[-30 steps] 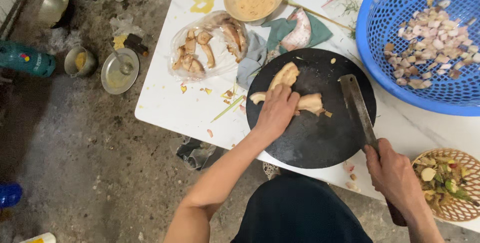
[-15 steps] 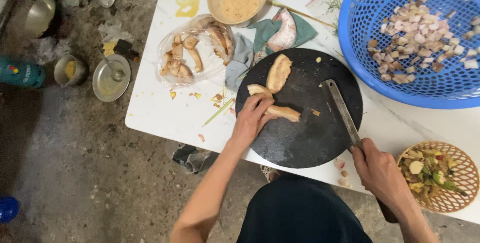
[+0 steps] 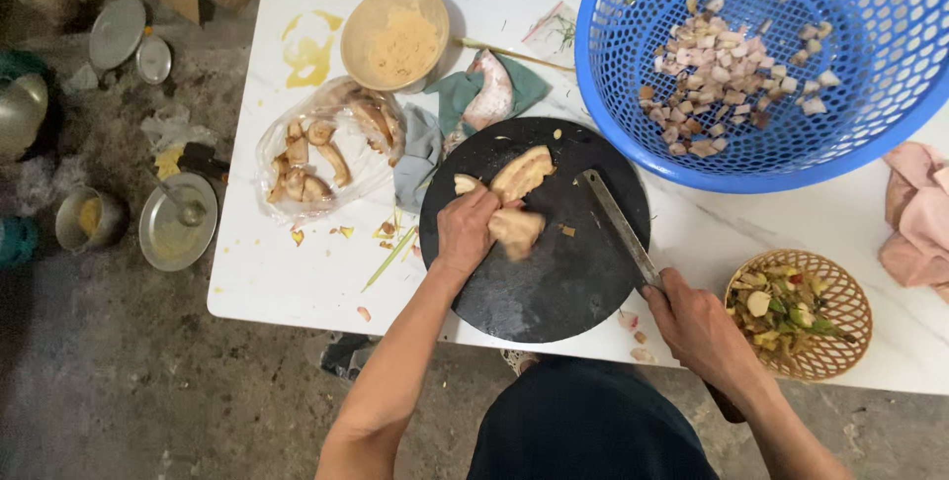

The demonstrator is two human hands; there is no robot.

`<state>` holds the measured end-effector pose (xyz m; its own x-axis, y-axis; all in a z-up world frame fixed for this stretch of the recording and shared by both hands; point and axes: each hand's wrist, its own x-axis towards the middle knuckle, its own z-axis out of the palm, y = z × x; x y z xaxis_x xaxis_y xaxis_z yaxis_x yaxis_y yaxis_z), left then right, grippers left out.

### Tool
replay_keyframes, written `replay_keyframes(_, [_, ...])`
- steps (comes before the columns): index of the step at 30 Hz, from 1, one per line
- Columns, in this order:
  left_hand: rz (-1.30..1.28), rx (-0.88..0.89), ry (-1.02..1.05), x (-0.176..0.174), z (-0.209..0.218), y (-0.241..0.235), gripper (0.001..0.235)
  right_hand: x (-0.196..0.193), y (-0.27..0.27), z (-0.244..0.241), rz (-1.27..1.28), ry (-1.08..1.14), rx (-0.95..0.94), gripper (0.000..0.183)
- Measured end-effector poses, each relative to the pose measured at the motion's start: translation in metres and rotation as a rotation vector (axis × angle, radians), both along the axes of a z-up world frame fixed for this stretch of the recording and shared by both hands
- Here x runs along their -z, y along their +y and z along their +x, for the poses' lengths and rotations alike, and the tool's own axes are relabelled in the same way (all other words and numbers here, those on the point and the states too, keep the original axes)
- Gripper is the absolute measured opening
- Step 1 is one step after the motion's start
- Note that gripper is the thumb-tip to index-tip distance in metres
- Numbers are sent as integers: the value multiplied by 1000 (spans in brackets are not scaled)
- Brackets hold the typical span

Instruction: The person slices pieces of cooked pork belly into small cubes on a black cutting board using a knife and then places the sliced meat into a blue plastic basket.

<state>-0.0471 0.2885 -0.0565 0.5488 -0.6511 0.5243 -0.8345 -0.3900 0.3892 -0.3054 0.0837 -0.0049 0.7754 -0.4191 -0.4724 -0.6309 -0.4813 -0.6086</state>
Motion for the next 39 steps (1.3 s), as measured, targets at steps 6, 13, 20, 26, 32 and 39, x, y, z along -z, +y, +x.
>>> replay_keyframes(6, [43, 32, 34, 1, 7, 5, 24, 6, -2, -6, -58, -115, -27, 26])
replay_keyframes(13, [171, 115, 344, -21, 7, 32, 44, 19, -3, -7, -45, -117, -17, 26])
replay_keyframes(20, [85, 290, 342, -17, -16, 48, 40, 18, 2, 2, -44, -224, -53, 23])
replay_keyframes(26, [280, 137, 267, -9, -35, 33, 39, 3, 21, 22, 38, -218, -121, 25])
replay_keyframes(32, [203, 136, 155, -13, -38, 37, 39, 2, 37, 44, -32, -163, -355, 26])
replay_keyframes(39, [-94, 219, 32, -25, -49, 42, 43, 3, 45, 66, -185, 65, -479, 30])
